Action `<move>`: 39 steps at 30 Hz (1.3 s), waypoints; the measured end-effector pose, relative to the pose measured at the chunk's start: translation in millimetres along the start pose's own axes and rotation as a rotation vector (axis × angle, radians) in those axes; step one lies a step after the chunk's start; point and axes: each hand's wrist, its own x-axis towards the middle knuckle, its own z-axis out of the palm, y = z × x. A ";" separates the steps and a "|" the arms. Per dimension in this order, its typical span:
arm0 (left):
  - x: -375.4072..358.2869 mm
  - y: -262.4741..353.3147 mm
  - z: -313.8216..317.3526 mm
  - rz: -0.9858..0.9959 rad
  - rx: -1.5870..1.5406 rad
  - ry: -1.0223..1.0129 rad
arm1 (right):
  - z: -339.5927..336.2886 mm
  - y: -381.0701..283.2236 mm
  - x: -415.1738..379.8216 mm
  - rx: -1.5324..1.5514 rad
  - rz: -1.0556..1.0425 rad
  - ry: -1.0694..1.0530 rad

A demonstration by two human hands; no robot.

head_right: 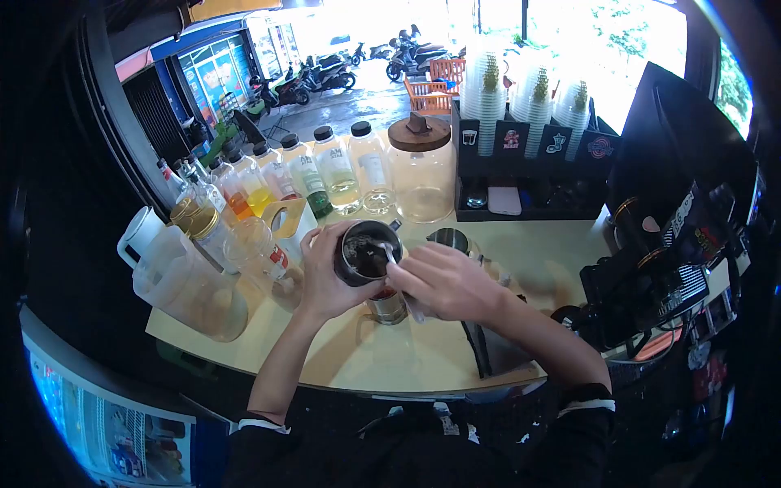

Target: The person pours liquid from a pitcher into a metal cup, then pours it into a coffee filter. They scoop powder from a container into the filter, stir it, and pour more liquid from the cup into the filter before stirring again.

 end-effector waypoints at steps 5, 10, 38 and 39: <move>-4.2 4.8 2.8 0.005 0.052 0.028 | -1.3 -7.7 10.0 -0.122 -0.038 -0.017; -7.5 3.5 7.7 0.013 0.106 0.079 | 4.4 -8.6 7.5 -0.160 -0.071 -0.059; -11.3 3.8 12.6 -0.063 -0.195 0.062 | 5.7 -6.0 9.8 -0.126 -0.125 -0.023; -11.0 1.0 13.9 -0.068 -0.222 0.062 | 6.7 -5.0 9.5 -0.060 -0.101 0.004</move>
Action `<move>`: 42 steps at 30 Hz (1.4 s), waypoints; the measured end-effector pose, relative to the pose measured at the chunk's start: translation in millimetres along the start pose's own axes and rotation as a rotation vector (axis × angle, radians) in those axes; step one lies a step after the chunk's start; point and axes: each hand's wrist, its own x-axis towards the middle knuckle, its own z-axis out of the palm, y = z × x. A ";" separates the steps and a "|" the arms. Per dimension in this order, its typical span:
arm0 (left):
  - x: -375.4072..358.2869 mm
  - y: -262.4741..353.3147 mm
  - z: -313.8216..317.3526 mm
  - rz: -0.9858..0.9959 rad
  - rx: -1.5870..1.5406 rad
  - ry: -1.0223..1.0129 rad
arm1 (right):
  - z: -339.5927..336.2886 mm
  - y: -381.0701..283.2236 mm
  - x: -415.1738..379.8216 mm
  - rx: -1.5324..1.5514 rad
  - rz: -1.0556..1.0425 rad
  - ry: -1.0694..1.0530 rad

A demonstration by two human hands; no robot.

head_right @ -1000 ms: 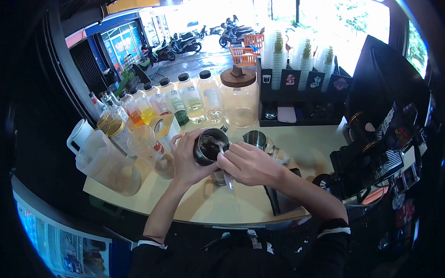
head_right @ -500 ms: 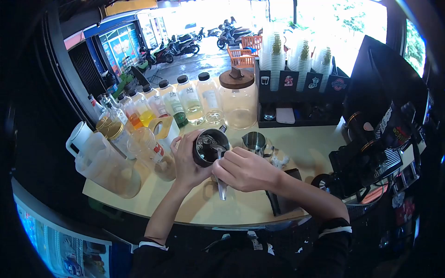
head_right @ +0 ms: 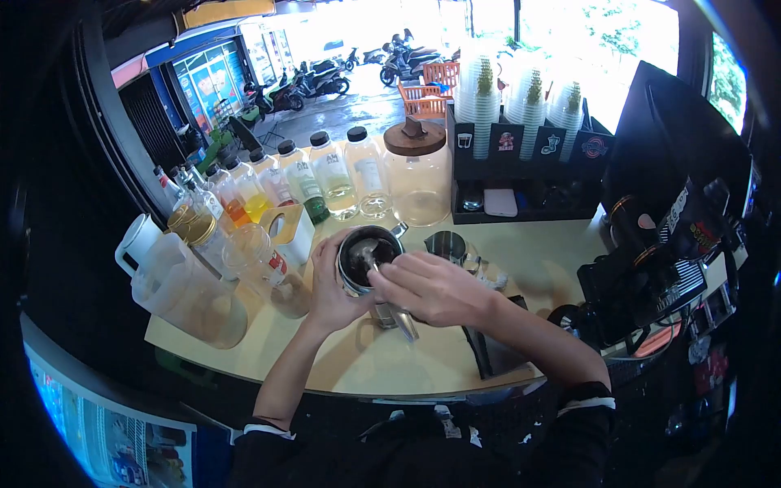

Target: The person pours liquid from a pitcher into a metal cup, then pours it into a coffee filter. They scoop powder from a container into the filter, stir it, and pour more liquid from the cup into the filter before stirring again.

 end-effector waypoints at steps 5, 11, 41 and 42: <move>-0.8 -5.8 -1.5 -0.019 -0.057 -0.047 | -7.7 -3.1 0.4 0.176 0.067 -0.014; -2.0 -12.1 -1.3 -0.080 -0.180 -0.107 | -6.7 -2.5 0.3 0.299 0.132 -0.003; 12.4 0.6 -33.0 0.275 0.046 -0.153 | 7.5 -21.3 17.8 0.157 0.481 0.007; 14.9 -0.6 -33.7 0.280 0.045 -0.151 | 7.3 -22.1 20.4 0.131 0.466 -0.002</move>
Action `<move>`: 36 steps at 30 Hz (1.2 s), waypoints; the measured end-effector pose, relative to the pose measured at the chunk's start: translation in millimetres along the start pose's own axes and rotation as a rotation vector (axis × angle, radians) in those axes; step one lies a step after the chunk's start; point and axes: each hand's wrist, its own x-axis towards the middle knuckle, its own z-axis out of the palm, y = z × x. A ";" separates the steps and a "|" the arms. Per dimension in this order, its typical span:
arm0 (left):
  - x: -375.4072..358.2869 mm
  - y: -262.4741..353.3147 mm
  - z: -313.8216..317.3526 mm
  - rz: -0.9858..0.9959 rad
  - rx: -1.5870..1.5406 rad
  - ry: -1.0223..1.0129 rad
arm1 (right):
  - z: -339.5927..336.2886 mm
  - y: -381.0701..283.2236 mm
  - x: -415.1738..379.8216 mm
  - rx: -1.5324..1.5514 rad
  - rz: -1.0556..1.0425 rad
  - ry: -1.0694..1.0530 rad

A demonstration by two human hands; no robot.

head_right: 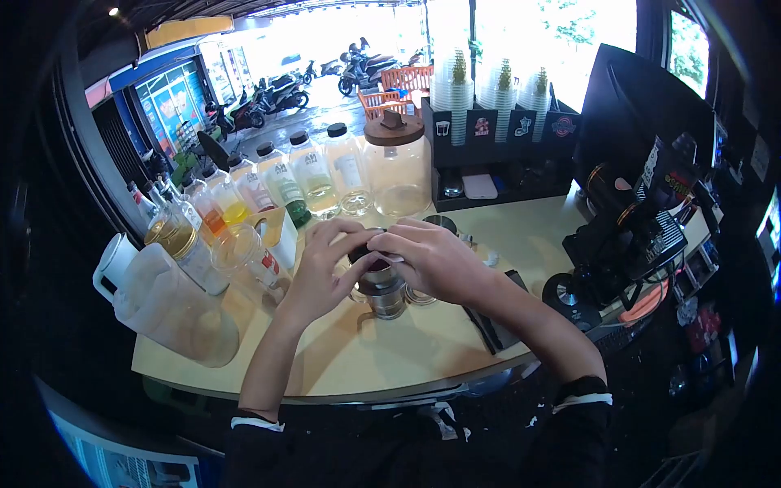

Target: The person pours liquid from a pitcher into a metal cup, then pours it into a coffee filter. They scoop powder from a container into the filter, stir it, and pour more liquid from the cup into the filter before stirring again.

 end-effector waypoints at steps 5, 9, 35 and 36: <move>8.1 -10.4 2.1 0.171 0.006 -0.086 | -0.2 -7.8 3.7 0.036 0.035 0.014; 11.6 -13.4 3.1 0.190 0.035 0.052 | -7.7 -1.3 -3.8 0.100 0.353 0.099; 13.1 10.8 -12.2 -0.171 0.056 0.339 | 25.1 144.8 -115.0 0.653 0.898 0.259; 12.4 12.5 -12.3 -0.172 0.054 0.337 | 15.2 136.7 -106.6 0.652 0.901 0.259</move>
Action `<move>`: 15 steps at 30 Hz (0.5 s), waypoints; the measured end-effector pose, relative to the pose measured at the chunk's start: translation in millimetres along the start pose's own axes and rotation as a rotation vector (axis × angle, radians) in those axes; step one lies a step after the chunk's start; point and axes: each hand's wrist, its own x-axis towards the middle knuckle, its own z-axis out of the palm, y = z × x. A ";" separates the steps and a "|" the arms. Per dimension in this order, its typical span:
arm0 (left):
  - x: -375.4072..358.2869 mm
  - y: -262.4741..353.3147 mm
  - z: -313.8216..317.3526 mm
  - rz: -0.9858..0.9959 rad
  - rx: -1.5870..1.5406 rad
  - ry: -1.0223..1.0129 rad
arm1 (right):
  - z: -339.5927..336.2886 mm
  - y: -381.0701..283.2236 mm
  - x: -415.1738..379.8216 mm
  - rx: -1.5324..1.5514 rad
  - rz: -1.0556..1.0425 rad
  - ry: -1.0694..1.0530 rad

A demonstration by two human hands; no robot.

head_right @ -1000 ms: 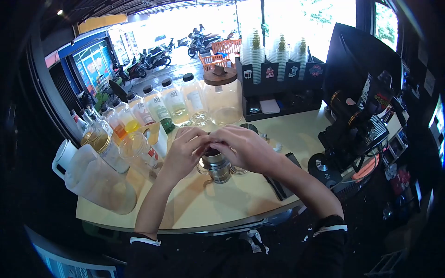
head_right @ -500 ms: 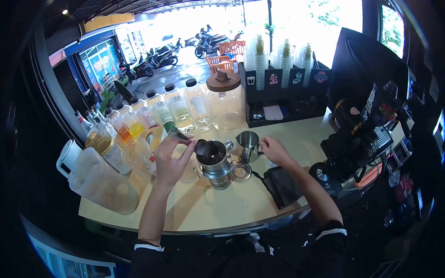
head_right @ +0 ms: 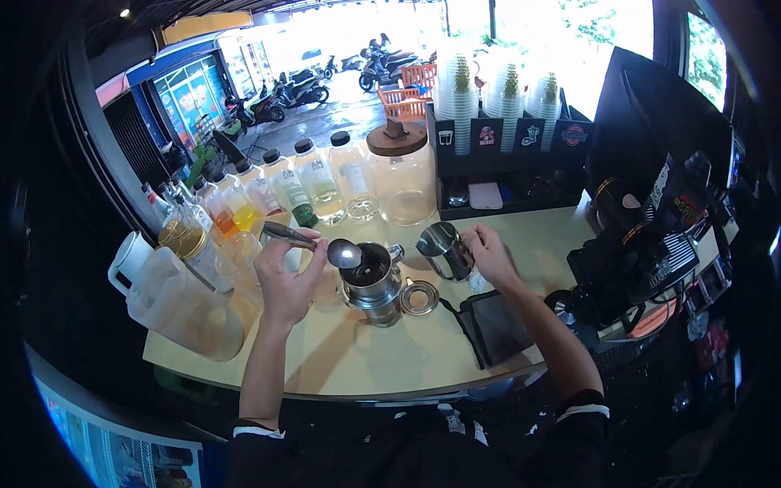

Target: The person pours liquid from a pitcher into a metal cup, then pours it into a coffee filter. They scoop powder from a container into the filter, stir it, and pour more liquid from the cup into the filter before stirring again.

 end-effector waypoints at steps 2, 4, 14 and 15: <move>-1.7 2.6 -1.0 -0.097 -0.008 -0.001 | -2.3 -24.2 0.6 0.027 -0.028 0.011; -2.0 3.5 -1.1 -0.095 -0.010 0.006 | -4.7 -35.7 6.3 0.054 -0.057 0.016; 0.1 1.0 -0.9 0.028 0.003 0.056 | 19.7 -124.8 20.6 -0.026 -0.178 -0.074; 0.2 1.4 -0.7 0.027 0.003 0.057 | 22.7 -129.1 21.5 -0.036 -0.182 -0.106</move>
